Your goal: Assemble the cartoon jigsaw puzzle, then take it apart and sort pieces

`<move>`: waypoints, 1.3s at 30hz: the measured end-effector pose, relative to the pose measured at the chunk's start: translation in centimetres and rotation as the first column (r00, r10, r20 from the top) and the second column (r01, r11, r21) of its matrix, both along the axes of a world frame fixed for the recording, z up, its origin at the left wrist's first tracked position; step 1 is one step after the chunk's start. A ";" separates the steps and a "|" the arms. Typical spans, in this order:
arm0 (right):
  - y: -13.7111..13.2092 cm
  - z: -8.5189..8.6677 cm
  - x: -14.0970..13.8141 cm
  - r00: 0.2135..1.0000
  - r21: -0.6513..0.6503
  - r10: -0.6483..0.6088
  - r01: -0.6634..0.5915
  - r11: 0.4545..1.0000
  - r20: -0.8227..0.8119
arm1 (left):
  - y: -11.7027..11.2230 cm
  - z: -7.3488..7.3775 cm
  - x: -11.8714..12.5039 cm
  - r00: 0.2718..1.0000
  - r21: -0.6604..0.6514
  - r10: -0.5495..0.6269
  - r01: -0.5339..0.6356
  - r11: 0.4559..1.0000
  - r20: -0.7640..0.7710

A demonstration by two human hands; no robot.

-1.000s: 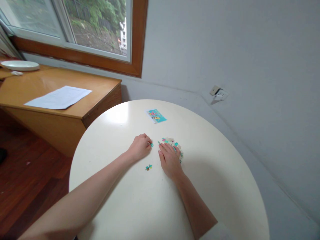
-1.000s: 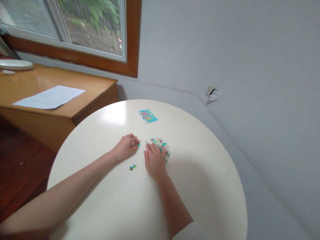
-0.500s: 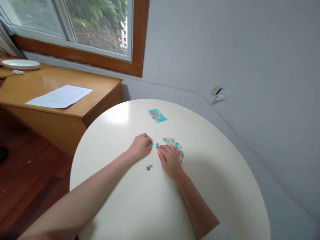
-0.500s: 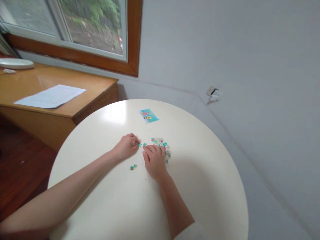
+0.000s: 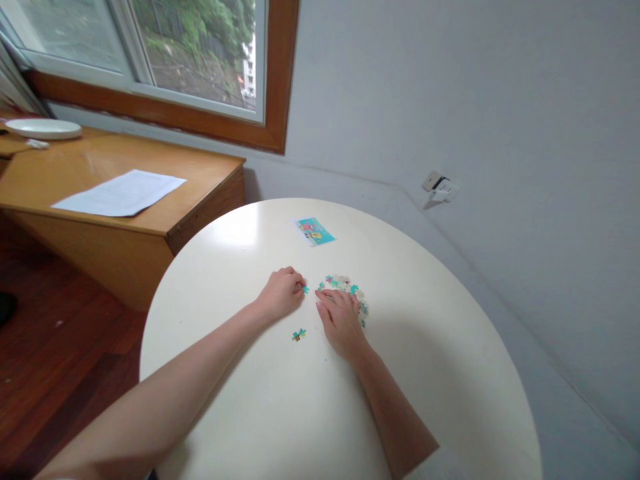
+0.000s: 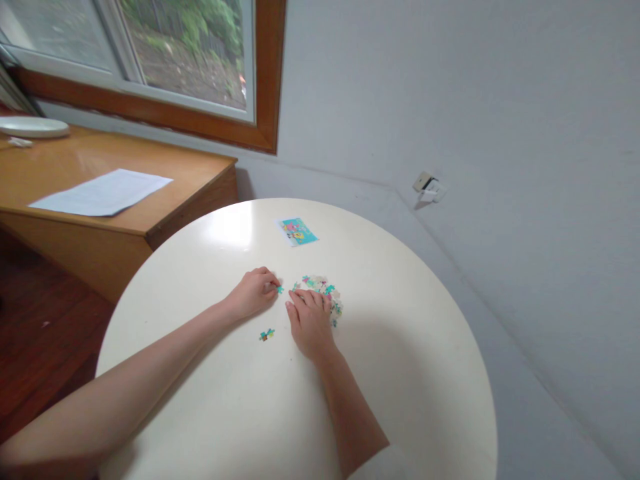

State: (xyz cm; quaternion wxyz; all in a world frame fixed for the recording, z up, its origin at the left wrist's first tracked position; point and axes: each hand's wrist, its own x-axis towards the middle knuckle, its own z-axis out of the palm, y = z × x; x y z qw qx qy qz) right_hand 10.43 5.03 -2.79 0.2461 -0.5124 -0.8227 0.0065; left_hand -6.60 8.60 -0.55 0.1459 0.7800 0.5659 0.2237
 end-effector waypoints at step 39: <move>0.1 0.5 0.9 0.980 0.217 -0.193 0.197 0.956 -0.040 | -0.1 -0.1 0.0 0.968 0.068 -0.036 0.020 0.998 0.250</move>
